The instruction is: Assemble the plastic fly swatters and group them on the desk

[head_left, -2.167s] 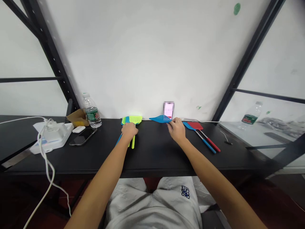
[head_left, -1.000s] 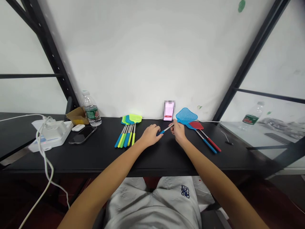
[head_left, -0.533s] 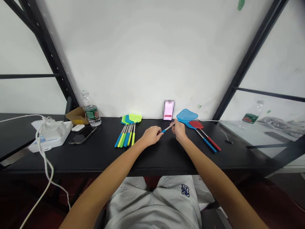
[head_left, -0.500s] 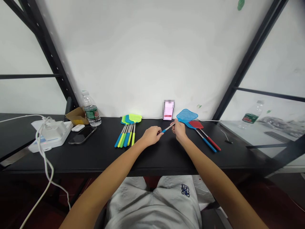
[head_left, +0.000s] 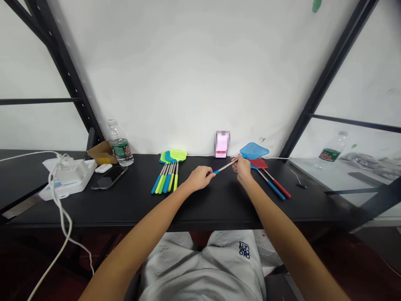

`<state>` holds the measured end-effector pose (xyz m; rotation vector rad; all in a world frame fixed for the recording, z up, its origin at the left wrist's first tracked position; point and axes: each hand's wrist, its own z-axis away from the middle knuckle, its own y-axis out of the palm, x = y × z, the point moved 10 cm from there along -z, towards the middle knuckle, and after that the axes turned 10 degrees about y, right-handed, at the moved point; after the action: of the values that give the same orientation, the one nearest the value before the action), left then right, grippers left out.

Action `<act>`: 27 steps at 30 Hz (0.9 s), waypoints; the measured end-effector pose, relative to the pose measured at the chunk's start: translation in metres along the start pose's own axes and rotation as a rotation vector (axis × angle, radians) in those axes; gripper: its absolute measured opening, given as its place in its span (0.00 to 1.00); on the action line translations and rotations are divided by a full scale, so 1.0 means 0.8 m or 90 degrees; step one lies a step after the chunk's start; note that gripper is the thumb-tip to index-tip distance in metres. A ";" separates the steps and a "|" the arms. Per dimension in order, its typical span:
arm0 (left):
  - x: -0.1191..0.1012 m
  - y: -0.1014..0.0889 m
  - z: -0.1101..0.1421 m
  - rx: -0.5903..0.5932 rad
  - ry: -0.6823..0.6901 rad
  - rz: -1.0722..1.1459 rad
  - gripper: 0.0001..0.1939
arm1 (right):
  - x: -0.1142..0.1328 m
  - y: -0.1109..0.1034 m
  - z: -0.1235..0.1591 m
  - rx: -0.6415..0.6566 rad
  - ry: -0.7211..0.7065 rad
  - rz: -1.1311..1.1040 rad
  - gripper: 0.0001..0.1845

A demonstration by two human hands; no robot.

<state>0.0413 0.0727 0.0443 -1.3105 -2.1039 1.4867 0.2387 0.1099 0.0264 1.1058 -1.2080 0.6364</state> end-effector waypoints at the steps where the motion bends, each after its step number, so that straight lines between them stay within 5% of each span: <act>1: 0.003 0.000 0.001 0.002 -0.010 -0.015 0.13 | 0.003 -0.009 -0.004 -0.021 0.001 -0.005 0.22; 8: 0.033 -0.008 0.015 0.019 -0.135 -0.191 0.12 | 0.003 -0.046 -0.023 -0.092 0.040 -0.009 0.17; 17: 0.061 -0.022 0.033 0.073 -0.272 -0.284 0.13 | -0.025 0.021 0.004 0.129 0.097 0.088 0.17; 22: 0.050 -0.037 0.030 -0.012 -0.250 -0.291 0.15 | -0.034 0.039 0.017 0.197 0.122 0.103 0.20; 27: 0.013 -0.032 0.012 -0.106 -0.090 -0.095 0.18 | -0.052 0.056 0.030 0.242 0.192 0.145 0.26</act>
<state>0.0161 0.0726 0.0586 -1.1003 -2.4038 1.4058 0.1778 0.1112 0.0009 1.1400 -0.9794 1.2023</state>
